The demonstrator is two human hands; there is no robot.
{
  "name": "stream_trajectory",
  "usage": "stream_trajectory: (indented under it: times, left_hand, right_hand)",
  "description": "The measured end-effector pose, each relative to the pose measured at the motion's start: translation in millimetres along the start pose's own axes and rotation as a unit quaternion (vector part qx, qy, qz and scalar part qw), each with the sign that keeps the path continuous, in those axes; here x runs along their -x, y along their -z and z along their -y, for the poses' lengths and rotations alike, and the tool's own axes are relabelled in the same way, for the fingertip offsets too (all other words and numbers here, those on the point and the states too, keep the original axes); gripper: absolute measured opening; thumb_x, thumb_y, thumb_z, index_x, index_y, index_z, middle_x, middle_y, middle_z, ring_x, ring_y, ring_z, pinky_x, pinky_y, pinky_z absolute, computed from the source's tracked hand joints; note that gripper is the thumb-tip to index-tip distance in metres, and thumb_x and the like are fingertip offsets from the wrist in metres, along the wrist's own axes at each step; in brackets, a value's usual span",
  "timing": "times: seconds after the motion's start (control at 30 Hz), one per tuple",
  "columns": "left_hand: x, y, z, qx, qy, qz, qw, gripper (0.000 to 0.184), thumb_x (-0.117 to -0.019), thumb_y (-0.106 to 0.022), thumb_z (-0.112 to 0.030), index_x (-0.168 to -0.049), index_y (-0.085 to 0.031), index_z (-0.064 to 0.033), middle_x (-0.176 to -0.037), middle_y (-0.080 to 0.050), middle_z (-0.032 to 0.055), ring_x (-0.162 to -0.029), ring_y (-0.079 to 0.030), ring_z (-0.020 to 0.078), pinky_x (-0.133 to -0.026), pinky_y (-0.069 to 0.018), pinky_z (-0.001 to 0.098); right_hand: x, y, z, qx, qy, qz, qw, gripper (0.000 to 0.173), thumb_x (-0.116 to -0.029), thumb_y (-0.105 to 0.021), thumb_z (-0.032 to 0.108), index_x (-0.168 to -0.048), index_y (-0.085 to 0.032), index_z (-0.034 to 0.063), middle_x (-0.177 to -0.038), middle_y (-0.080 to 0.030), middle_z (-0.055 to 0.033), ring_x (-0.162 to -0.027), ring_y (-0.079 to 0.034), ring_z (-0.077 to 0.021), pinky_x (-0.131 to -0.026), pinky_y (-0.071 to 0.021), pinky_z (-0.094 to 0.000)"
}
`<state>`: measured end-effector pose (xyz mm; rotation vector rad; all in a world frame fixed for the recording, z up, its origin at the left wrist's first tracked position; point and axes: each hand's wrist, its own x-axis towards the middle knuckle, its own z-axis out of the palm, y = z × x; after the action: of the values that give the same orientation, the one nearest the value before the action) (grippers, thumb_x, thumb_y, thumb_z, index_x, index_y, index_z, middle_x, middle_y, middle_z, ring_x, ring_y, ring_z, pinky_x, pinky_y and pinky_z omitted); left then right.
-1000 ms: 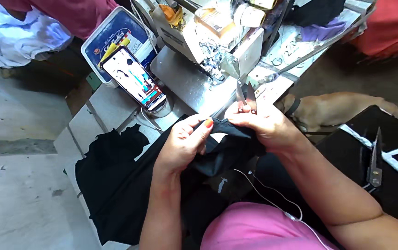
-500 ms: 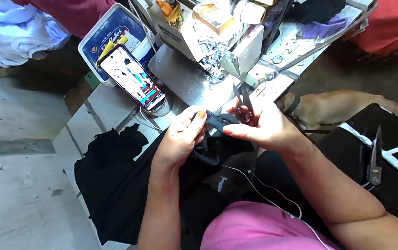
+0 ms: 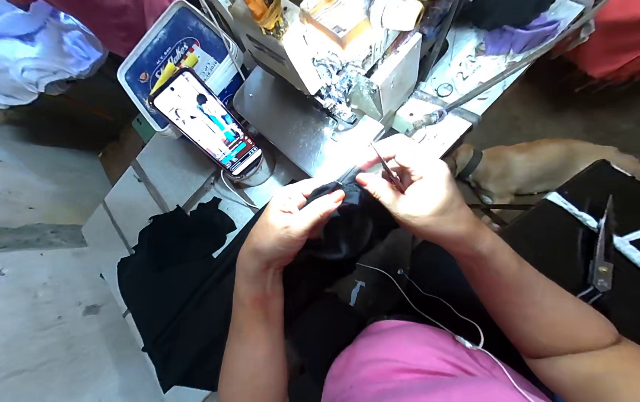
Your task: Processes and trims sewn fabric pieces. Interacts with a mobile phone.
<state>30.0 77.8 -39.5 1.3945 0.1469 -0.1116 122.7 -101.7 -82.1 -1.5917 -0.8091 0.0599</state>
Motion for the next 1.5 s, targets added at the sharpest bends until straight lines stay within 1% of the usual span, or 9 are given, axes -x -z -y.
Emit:
stream_trajectory:
  times: [0.43, 0.67, 0.93, 1.07, 1.13, 1.23, 1.3, 1.4, 1.5]
  left_hand:
    - [-0.2, -1.1, 0.0, -0.08, -0.03, -0.008, 0.996, 0.017, -0.093, -0.057, 0.002, -0.09, -0.069, -0.0104, -0.057, -0.053, -0.0121, -0.047, -0.043, -0.0061, -0.046, -0.0377, 0.0106]
    - [1.2, 2.8, 3.5, -0.061, -0.014, 0.005, 0.998, 0.02, -0.094, -0.054, 0.001, -0.088, -0.069, -0.0105, -0.055, -0.049, -0.0121, -0.046, -0.041, -0.0062, -0.044, -0.0349, 0.0105]
    - [-2.2, 3.4, 2.3, -0.021, -0.007, 0.008, 1.0, 0.024, -0.095, -0.051, 0.0, -0.082, -0.066, -0.0144, -0.052, -0.044, -0.0133, -0.044, -0.038, -0.0064, -0.043, -0.0326, 0.0101]
    - [-6.0, 1.6, 0.0, -0.096, -0.031, -0.016, 0.995, 0.02, -0.0965, -0.051, -0.001, -0.089, -0.066, -0.012, -0.056, -0.049, -0.0115, -0.046, -0.041, -0.0054, -0.045, -0.0355, 0.0106]
    - [-7.1, -2.3, 1.5, -0.282, -0.096, -0.119, 0.947, 0.008, -0.0977, -0.061, -0.008, -0.101, -0.069, -0.0082, -0.074, -0.062, -0.0067, -0.062, -0.055, -0.0044, -0.058, -0.0466, 0.0114]
    - [-6.0, -10.5, 11.5, -0.468, -0.181, -0.277, 0.82, 0.031, -0.0987, -0.067, -0.021, -0.12, -0.066, 0.0011, -0.111, -0.065, 0.0136, -0.097, -0.062, 0.0143, -0.083, -0.0496, 0.0277]
    - [1.6, -17.7, 18.3, -0.464, -0.214, -0.342, 0.789, 0.023, -0.0992, -0.065, -0.017, -0.111, -0.067, 0.0021, -0.107, -0.063, 0.0116, -0.095, -0.061, 0.0091, -0.08, -0.0499, 0.0197]
    - [23.6, -29.2, 32.3, -0.374, -0.207, -0.343, 0.837, 0.013, -0.0964, -0.063, -0.009, -0.092, -0.07, 0.0014, -0.085, -0.063, -0.0016, -0.073, -0.057, -0.0079, -0.066, -0.0479, 0.0077]
    - [37.8, -39.7, 47.8, -0.354, -0.185, -0.313, 0.862, 0.015, -0.0898, -0.07, -0.01, -0.091, -0.073, 0.0046, -0.076, -0.062, -0.0015, -0.067, -0.053, -0.0082, -0.062, -0.0451, 0.0067]
  right_hand:
    - [2.3, 1.2, 7.2, 0.06, 0.102, 0.041, 0.992, 0.01, -0.0899, -0.059, 0.004, -0.088, -0.067, -0.0014, -0.079, -0.06, -0.0018, -0.07, -0.052, 0.0049, -0.063, -0.0415, -0.007]
    - [-5.0, 10.5, 12.3, -0.382, -0.173, -0.027, 0.907, 0.025, -0.1049, -0.041, 0.006, -0.089, -0.058, 0.0134, -0.069, -0.057, 0.0052, -0.046, -0.044, 0.001, -0.043, -0.041, -0.0127]
    - [7.6, 2.2, 2.2, -0.044, 0.059, 0.004, 0.997, 0.014, -0.0934, -0.064, 0.01, -0.097, -0.069, -0.0031, -0.086, -0.06, 0.0019, -0.069, -0.048, 0.0084, -0.06, -0.04, -0.0057]
    - [6.1, -2.6, 1.2, -0.012, 0.046, 0.034, 0.998, 0.012, -0.0968, -0.06, 0.006, -0.09, -0.065, -0.0015, -0.079, -0.056, 0.002, -0.066, -0.046, 0.0081, -0.059, -0.0386, -0.005]
    - [4.0, -3.6, 3.0, -0.059, 0.0, 0.045, 0.997, 0.012, -0.0992, -0.057, 0.006, -0.09, -0.061, 0.0018, -0.072, -0.053, 0.0057, -0.059, -0.046, 0.0083, -0.055, -0.0401, -0.0062]
    - [1.7, -8.1, 1.5, -0.149, -0.07, 0.048, 0.985, 0.016, -0.1018, -0.051, 0.005, -0.087, -0.056, 0.009, -0.063, -0.049, 0.0091, -0.051, -0.045, 0.0055, -0.049, -0.0404, -0.0096]
    - [1.6, -10.6, -1.3, -0.183, -0.096, 0.033, 0.978, 0.016, -0.1025, -0.05, 0.004, -0.089, -0.055, 0.0098, -0.064, -0.052, 0.0092, -0.051, -0.047, 0.0048, -0.049, -0.0425, -0.0104]
    - [3.3, -11.0, -4.6, -0.173, -0.123, -0.034, 0.977, 0.011, -0.1028, -0.052, 0.005, -0.094, -0.058, 0.0095, -0.07, -0.055, 0.0103, -0.054, -0.049, 0.0059, -0.051, -0.0446, -0.0098]
    - [10.4, -8.1, -16.4, -0.08, -0.092, -0.09, 0.988, 0.007, -0.1018, -0.056, 0.007, -0.101, -0.062, 0.0045, -0.076, -0.058, 0.0081, -0.056, -0.049, 0.0079, -0.053, -0.0444, -0.0078]
